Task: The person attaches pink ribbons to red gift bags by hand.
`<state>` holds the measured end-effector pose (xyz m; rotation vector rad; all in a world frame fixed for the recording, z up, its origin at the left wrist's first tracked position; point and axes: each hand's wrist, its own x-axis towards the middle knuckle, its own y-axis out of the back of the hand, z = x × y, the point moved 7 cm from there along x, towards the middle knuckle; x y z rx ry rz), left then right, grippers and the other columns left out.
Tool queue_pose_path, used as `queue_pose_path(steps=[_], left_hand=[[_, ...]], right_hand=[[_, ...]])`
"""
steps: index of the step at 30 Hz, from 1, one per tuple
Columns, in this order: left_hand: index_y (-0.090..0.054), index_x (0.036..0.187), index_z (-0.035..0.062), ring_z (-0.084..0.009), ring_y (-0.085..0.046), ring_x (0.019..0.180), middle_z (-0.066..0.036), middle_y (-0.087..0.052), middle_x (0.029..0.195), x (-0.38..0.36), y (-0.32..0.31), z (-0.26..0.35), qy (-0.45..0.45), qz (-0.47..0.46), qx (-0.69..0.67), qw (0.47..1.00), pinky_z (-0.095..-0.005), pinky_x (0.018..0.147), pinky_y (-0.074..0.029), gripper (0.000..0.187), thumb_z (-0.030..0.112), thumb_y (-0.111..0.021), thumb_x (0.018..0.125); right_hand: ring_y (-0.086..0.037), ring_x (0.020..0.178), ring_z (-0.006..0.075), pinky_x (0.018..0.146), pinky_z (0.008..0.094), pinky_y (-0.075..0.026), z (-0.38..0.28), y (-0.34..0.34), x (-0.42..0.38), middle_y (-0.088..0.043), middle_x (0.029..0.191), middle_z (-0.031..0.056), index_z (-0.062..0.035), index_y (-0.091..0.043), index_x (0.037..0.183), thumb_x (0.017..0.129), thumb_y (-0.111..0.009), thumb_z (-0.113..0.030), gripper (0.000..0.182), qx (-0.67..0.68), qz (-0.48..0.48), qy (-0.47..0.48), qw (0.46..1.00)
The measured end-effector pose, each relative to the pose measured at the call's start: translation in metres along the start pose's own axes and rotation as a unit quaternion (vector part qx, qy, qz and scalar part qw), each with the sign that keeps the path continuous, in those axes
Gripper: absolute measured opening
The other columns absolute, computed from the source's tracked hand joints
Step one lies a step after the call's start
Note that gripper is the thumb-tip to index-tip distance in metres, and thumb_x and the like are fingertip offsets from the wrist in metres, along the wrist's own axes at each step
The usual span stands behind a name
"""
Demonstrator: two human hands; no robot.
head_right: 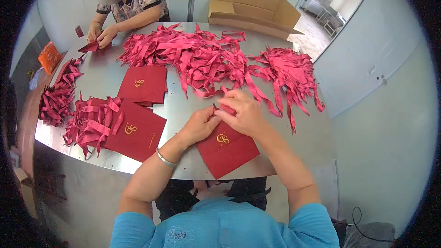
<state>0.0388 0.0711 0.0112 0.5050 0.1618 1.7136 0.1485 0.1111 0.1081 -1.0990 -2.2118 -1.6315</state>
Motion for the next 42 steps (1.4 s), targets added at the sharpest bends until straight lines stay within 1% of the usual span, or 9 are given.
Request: queue_pose_path(steps=[5,8,10,16,17,19,24,31,42], left_hand=[[-0.062,0.097,-0.0001,-0.0111,-0.058,0.072,-0.006,-0.064,0.077,0.0,-0.002,-0.004,0.038,-0.039,-0.054,0.997,-0.0309,0.064,-0.048,0.016,0.014,-0.064,0.091],[-0.062,0.097,0.0001,-0.0079,-0.058,0.07,-0.003,-0.064,0.077,-0.003,-0.004,-0.005,0.048,-0.069,-0.039,0.996,-0.0272,0.061,-0.048,0.015,0.011,-0.067,0.088],[-0.062,0.096,-0.0002,-0.0075,-0.058,0.07,-0.002,-0.064,0.077,-0.005,-0.002,0.0,0.069,-0.085,-0.053,0.993,-0.0262,0.06,-0.047,0.014,0.009,-0.068,0.088],[-0.061,0.094,-0.0004,-0.0062,-0.058,0.068,0.0,-0.064,0.077,-0.008,-0.009,-0.01,0.106,-0.139,-0.126,0.977,-0.0226,0.059,-0.047,0.009,0.004,-0.065,0.088],[-0.061,0.094,-0.0003,-0.0059,-0.058,0.069,0.001,-0.064,0.078,-0.01,-0.01,-0.007,0.127,-0.159,-0.157,0.966,-0.0219,0.059,-0.047,0.007,0.003,-0.065,0.088],[-0.062,0.095,-0.0005,-0.0057,-0.058,0.069,0.0,-0.065,0.079,-0.013,-0.007,0.001,0.143,-0.18,-0.181,0.956,-0.021,0.06,-0.047,0.007,0.002,-0.064,0.089],[-0.064,0.102,-0.0019,-0.0057,-0.06,0.072,-0.001,-0.067,0.084,-0.02,-0.01,0.016,0.189,-0.231,-0.295,0.908,-0.0191,0.064,-0.047,0.013,0.0,-0.062,0.089],[-0.065,0.104,-0.0035,-0.0059,-0.06,0.082,0.0,-0.067,0.091,-0.033,-0.027,0.024,0.136,-0.34,-0.293,0.883,-0.0207,0.074,-0.048,0.016,-0.002,-0.06,0.089],[-0.068,0.101,-0.0041,-0.0087,-0.063,0.081,-0.005,-0.07,0.091,-0.041,-0.04,0.037,0.206,-0.314,-0.394,0.839,-0.022,0.075,-0.051,0.018,-0.004,-0.064,0.083]], right_hand=[[-0.063,0.094,0.0203,0.084,0.0328,-0.049,0.026,-0.017,0.003,-0.067,0.098,0.0081,-0.0024,-0.069,0.094,0.084,-0.07,-0.012,0.013,0.17,0.005,-0.047,0.984],[-0.062,0.096,0.0205,0.087,0.036,-0.049,0.058,0.014,0.005,-0.067,0.101,0.0104,0.0016,-0.063,0.097,0.096,-0.056,-0.015,0.018,0.415,0.128,-0.193,0.88],[-0.063,0.095,0.0214,0.088,0.0372,-0.049,0.074,0.065,0.015,-0.066,0.1,0.0114,0.0007,-0.06,0.101,0.099,-0.051,-0.017,0.021,0.558,0.195,-0.109,0.799],[-0.059,0.077,0.0175,0.078,0.0346,-0.051,0.059,0.205,0.01,-0.064,0.09,0.0083,-0.0001,-0.06,0.098,0.098,-0.053,-0.011,0.014,0.496,0.353,-0.009,0.793],[-0.057,0.075,0.0154,0.074,0.0314,-0.05,0.044,0.209,0.003,-0.063,0.088,0.0067,0.0,-0.06,0.097,0.097,-0.053,-0.009,0.012,0.351,0.363,-0.033,0.862],[-0.055,0.072,0.0108,0.068,0.0236,-0.047,0.017,0.184,-0.015,-0.061,0.087,0.0035,0.0,-0.062,0.095,0.093,-0.056,-0.002,0.007,0.113,0.32,-0.168,0.925],[-0.058,0.085,0.0113,0.074,0.0256,-0.048,0.02,0.052,-0.05,-0.062,0.096,0.0055,-0.0001,-0.062,0.097,0.087,-0.06,0.004,0.011,0.139,-0.012,-0.084,0.987],[-0.059,0.096,0.0155,0.082,0.0284,-0.048,0.026,-0.002,-0.09,-0.064,0.102,0.0103,-0.0019,-0.059,0.099,0.091,-0.059,-0.001,0.008,0.378,-0.129,-0.211,0.892],[-0.057,0.101,0.0212,0.086,0.0334,-0.046,0.023,0.006,-0.116,-0.064,0.098,0.0099,-0.0014,-0.061,0.098,0.09,-0.061,-0.004,0.008,0.477,-0.025,-0.199,0.856]])
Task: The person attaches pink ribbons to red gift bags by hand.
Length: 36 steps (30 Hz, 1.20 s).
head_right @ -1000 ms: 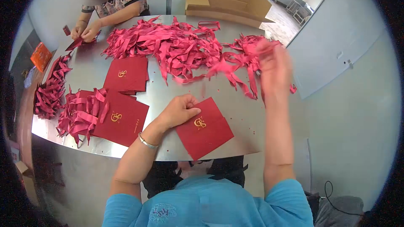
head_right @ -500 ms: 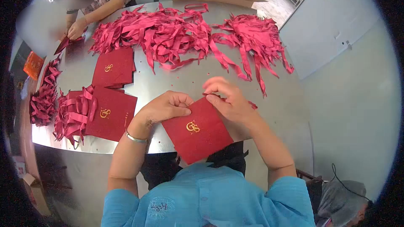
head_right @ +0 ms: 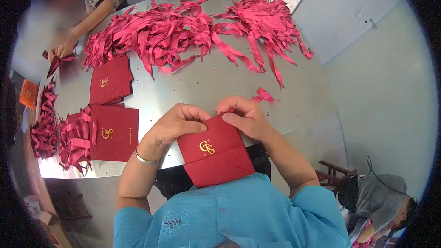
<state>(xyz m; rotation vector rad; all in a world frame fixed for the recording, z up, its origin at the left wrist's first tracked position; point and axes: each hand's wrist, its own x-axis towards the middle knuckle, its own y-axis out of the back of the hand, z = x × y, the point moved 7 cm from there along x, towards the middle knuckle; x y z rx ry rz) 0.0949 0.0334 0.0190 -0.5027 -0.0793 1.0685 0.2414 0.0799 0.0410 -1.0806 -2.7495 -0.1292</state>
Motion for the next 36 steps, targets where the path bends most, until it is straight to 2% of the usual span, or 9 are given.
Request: queue_pose_path(steps=[2,4,11,18,20,24,30,32,36], left_hand=[[-0.069,0.099,-0.0029,-0.009,-0.064,0.08,-0.005,-0.07,0.091,-0.002,-0.004,0.002,-0.002,0.009,0.005,1.0,-0.0221,0.075,-0.052,0.018,-0.005,-0.065,0.082],[-0.069,0.099,-0.0024,-0.0089,-0.064,0.08,-0.004,-0.07,0.09,-0.001,-0.005,0.0,0.006,0.013,0.015,1.0,-0.0222,0.075,-0.051,0.019,-0.006,-0.065,0.081],[-0.068,0.096,-0.0014,-0.0082,-0.063,0.08,-0.003,-0.069,0.09,-0.003,-0.008,-0.003,0.021,0.006,-0.011,1.0,-0.0207,0.076,-0.049,0.019,-0.005,-0.065,0.077],[-0.066,0.094,-0.003,-0.0078,-0.061,0.079,-0.003,-0.067,0.088,-0.003,-0.013,0.001,0.014,-0.003,-0.056,0.998,-0.019,0.074,-0.046,0.018,0.0,-0.062,0.077],[-0.066,0.095,-0.0038,-0.0079,-0.06,0.078,-0.003,-0.067,0.087,-0.003,-0.012,0.001,0.008,-0.007,-0.068,0.998,-0.0193,0.075,-0.046,0.021,0.002,-0.061,0.075],[-0.066,0.094,-0.0037,-0.0081,-0.06,0.078,-0.003,-0.066,0.086,-0.005,-0.01,0.001,0.02,-0.008,-0.054,0.998,-0.0196,0.075,-0.045,0.022,0.003,-0.06,0.074],[-0.067,0.095,-0.004,-0.0087,-0.061,0.079,-0.004,-0.068,0.087,-0.006,-0.005,0.003,0.01,0.03,-0.028,0.999,-0.0204,0.075,-0.047,0.019,0.0,-0.063,0.077],[-0.067,0.096,-0.004,-0.0095,-0.062,0.079,-0.004,-0.068,0.088,-0.005,-0.005,0.004,-0.007,0.048,-0.018,0.999,-0.0213,0.076,-0.049,0.018,-0.001,-0.064,0.078],[-0.067,0.095,-0.004,-0.0104,-0.063,0.079,-0.005,-0.068,0.088,-0.005,-0.006,0.0,-0.003,0.031,-0.041,0.999,-0.0219,0.076,-0.05,0.019,-0.001,-0.064,0.077]], right_hand=[[-0.058,0.099,0.0211,0.085,0.0334,-0.046,0.0,-0.004,-0.002,-0.064,0.096,0.0098,-0.0016,-0.061,0.098,0.09,-0.062,-0.003,0.009,0.032,0.007,0.009,0.999],[-0.057,0.093,0.0127,0.08,0.0268,-0.046,-0.013,-0.015,-0.005,-0.06,0.097,0.0051,-0.0021,-0.063,0.1,0.089,-0.064,-0.001,0.011,-0.107,-0.027,0.095,0.989],[-0.057,0.087,0.008,0.077,0.0243,-0.047,0.007,-0.015,-0.01,-0.062,0.095,0.0017,-0.0028,-0.063,0.101,0.092,-0.063,-0.005,0.009,0.049,0.073,0.003,0.996],[-0.057,0.088,0.0073,0.079,0.0239,-0.048,0.018,-0.018,-0.009,-0.063,0.096,0.0001,-0.003,-0.063,0.103,0.092,-0.063,-0.005,0.011,0.123,0.109,-0.025,0.986],[-0.057,0.092,0.011,0.082,0.0267,-0.047,0.018,-0.02,-0.007,-0.061,0.103,0.0059,-0.0017,-0.061,0.099,0.092,-0.06,-0.002,0.007,0.118,0.099,-0.035,0.987],[-0.058,0.093,0.011,0.083,0.0267,-0.047,0.02,-0.022,-0.007,-0.061,0.103,0.0059,-0.002,-0.061,0.099,0.092,-0.06,-0.002,0.007,0.111,0.092,-0.029,0.989],[-0.057,0.091,0.0095,0.081,0.0249,-0.047,0.019,-0.019,-0.009,-0.061,0.101,0.0049,-0.0018,-0.061,0.098,0.092,-0.06,-0.002,0.006,0.112,0.129,-0.034,0.985],[-0.058,0.088,0.0063,0.078,0.0232,-0.048,0.011,-0.012,-0.01,-0.064,0.096,0.0,-0.003,-0.064,0.102,0.091,-0.065,-0.006,0.012,0.034,0.144,0.007,0.989],[-0.058,0.088,0.0063,0.078,0.0228,-0.048,0.012,-0.015,-0.01,-0.064,0.096,0.0002,-0.0025,-0.064,0.102,0.091,-0.065,-0.006,0.012,0.039,0.125,0.002,0.991]])
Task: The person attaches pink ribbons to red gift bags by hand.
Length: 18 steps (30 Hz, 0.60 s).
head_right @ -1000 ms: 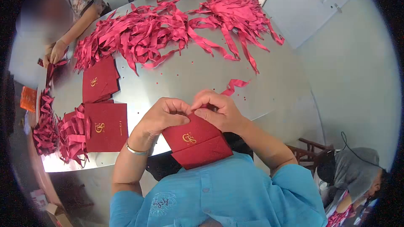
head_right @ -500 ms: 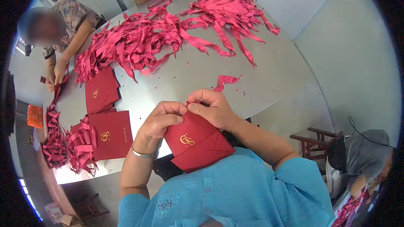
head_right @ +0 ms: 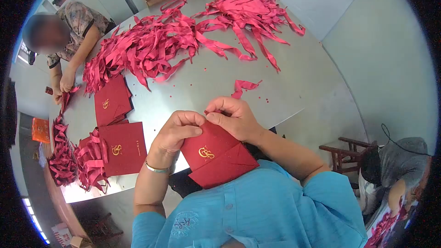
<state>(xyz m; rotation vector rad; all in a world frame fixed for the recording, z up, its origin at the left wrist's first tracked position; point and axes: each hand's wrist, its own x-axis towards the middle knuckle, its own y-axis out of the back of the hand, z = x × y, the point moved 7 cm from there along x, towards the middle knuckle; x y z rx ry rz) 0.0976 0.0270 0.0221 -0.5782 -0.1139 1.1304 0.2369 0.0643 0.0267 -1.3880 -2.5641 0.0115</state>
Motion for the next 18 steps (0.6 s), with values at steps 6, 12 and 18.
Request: queue_pose_path(steps=[6,12,18], left_hand=[[-0.067,0.094,-0.0046,-0.0102,-0.062,0.079,-0.005,-0.068,0.087,-0.002,-0.003,0.002,0.018,-0.025,-0.027,0.999,-0.0205,0.076,-0.048,0.022,-0.003,-0.062,0.073],[-0.067,0.094,-0.0053,-0.0096,-0.062,0.079,-0.004,-0.068,0.087,-0.001,-0.001,0.001,0.017,-0.062,-0.018,0.998,-0.0207,0.076,-0.047,0.022,-0.002,-0.061,0.073],[-0.067,0.094,-0.004,-0.0083,-0.062,0.08,-0.003,-0.068,0.088,-0.004,-0.004,0.0,0.034,-0.051,-0.011,0.998,-0.0195,0.075,-0.048,0.017,-0.003,-0.064,0.078]], right_hand=[[-0.058,0.088,0.0061,0.078,0.022,-0.047,0.005,-0.009,0.001,-0.064,0.094,0.0001,-0.0021,-0.063,0.102,0.092,-0.064,-0.006,0.011,0.077,-0.006,-0.05,0.996],[-0.057,0.087,0.0054,0.076,0.0217,-0.047,0.006,-0.014,0.001,-0.063,0.094,-0.0005,-0.002,-0.063,0.101,0.093,-0.063,-0.007,0.01,0.077,-0.028,-0.029,0.996],[-0.057,0.086,0.0054,0.075,0.0219,-0.047,0.006,-0.009,-0.001,-0.062,0.093,-0.0008,-0.0021,-0.064,0.101,0.092,-0.064,-0.007,0.01,0.072,-0.019,-0.022,0.997]])
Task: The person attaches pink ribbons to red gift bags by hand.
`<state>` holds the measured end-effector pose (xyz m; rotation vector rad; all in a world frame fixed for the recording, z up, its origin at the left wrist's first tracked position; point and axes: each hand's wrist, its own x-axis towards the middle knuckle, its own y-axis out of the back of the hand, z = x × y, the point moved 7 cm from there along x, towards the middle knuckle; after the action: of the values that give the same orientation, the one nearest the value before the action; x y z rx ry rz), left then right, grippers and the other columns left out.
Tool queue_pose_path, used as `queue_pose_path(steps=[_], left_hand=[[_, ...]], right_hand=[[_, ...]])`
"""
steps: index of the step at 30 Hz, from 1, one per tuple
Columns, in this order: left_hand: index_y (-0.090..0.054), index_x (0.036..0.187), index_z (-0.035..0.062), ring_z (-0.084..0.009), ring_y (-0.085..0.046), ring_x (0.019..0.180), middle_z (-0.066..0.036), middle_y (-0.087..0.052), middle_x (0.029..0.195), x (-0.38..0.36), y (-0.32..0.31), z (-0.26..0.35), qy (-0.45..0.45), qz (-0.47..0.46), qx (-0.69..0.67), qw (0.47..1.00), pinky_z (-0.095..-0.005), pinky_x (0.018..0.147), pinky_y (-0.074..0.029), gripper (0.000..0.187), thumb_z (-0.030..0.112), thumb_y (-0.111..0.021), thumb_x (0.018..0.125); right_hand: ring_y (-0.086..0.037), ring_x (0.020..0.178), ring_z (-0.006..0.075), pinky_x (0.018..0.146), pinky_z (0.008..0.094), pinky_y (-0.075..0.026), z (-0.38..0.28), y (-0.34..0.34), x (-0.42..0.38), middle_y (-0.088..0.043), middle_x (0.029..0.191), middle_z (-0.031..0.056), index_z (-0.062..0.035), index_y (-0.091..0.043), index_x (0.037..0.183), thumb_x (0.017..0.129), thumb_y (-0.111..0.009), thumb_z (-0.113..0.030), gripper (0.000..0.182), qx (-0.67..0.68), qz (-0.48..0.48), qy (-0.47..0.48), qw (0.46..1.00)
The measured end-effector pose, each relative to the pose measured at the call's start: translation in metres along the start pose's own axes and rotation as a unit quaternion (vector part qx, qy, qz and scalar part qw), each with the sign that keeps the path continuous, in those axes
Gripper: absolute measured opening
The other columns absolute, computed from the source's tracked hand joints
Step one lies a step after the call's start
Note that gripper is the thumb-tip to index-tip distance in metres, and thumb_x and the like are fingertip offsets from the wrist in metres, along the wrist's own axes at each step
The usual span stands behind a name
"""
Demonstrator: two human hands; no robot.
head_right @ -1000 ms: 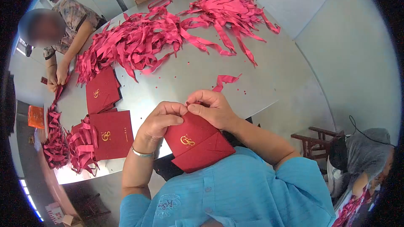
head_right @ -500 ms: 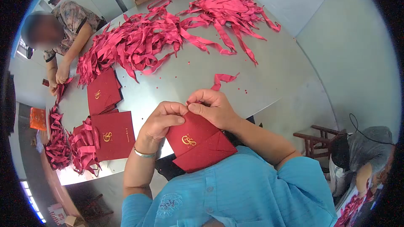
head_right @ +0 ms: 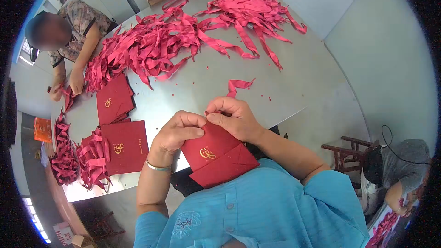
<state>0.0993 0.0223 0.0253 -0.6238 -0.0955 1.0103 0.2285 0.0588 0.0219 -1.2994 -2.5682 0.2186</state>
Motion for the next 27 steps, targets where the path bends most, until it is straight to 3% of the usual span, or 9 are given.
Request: queue_pose_path(steps=[5,12,14,15,17,20,27], left_hand=[[-0.068,0.097,-0.0023,-0.0072,-0.062,0.082,-0.003,-0.069,0.09,0.004,-0.003,-0.002,-0.031,0.025,0.005,0.999,-0.0197,0.076,-0.049,0.014,0.0,-0.063,0.084],[-0.068,0.095,-0.0022,-0.0073,-0.062,0.081,-0.003,-0.068,0.089,0.005,-0.002,-0.005,-0.005,0.034,0.004,0.999,-0.0202,0.075,-0.049,0.012,0.001,-0.063,0.084],[-0.067,0.094,-0.0046,-0.0107,-0.064,0.076,-0.007,-0.069,0.087,0.007,0.003,-0.012,0.028,0.039,0.001,0.999,-0.0213,0.073,-0.051,0.017,-0.001,-0.064,0.078],[-0.067,0.094,-0.0046,-0.0107,-0.064,0.076,-0.007,-0.069,0.087,0.007,0.003,-0.01,0.026,0.041,-0.003,0.999,-0.0213,0.073,-0.051,0.017,-0.001,-0.064,0.078],[-0.067,0.096,-0.0054,-0.0111,-0.064,0.076,-0.008,-0.07,0.088,0.006,0.002,-0.011,0.051,0.04,-0.017,0.998,-0.0214,0.073,-0.051,0.018,0.0,-0.065,0.079],[-0.068,0.095,-0.0028,-0.0097,-0.062,0.081,-0.005,-0.068,0.089,0.007,0.004,-0.012,0.049,0.028,-0.013,0.998,-0.0215,0.076,-0.049,0.014,0.003,-0.064,0.083],[-0.068,0.097,-0.0035,-0.0103,-0.063,0.082,-0.005,-0.069,0.091,0.007,0.002,-0.011,0.045,0.005,-0.025,0.999,-0.0217,0.076,-0.049,0.017,0.004,-0.065,0.082]], right_hand=[[-0.057,0.086,0.006,0.077,0.0234,-0.048,0.001,0.011,-0.003,-0.063,0.094,0.0001,-0.0021,-0.063,0.102,0.092,-0.065,-0.008,0.012,-0.04,0.031,0.002,0.999],[-0.058,0.086,0.0068,0.077,0.0234,-0.048,0.0,0.013,-0.004,-0.064,0.094,0.0014,-0.003,-0.063,0.104,0.091,-0.065,-0.006,0.014,-0.055,0.031,-0.003,0.998],[-0.061,0.088,0.0166,0.079,0.0303,-0.049,-0.03,0.005,0.0,-0.064,0.094,0.0077,-0.0025,-0.062,0.096,0.085,-0.063,0.004,0.014,-0.19,-0.002,0.127,0.973],[-0.061,0.088,0.0166,0.079,0.0303,-0.049,-0.041,0.006,0.001,-0.064,0.094,0.0077,-0.0025,-0.062,0.096,0.085,-0.063,0.004,0.014,-0.191,-0.006,0.125,0.974],[-0.064,0.085,0.0232,0.077,0.0344,-0.05,-0.074,-0.004,-0.003,-0.065,0.089,0.0094,-0.0028,-0.064,0.09,0.079,-0.067,0.007,0.015,-0.399,-0.028,0.224,0.889],[-0.063,0.084,0.0254,0.074,0.0363,-0.049,-0.081,-0.011,-0.008,-0.066,0.093,0.009,-0.0051,-0.066,0.088,0.077,-0.07,0.001,0.013,-0.438,-0.043,0.26,0.859],[-0.062,0.087,0.0207,0.077,0.031,-0.048,-0.064,-0.01,0.0,-0.065,0.094,0.009,-0.0028,-0.062,0.091,0.082,-0.066,0.004,0.012,-0.366,-0.055,0.184,0.911]])
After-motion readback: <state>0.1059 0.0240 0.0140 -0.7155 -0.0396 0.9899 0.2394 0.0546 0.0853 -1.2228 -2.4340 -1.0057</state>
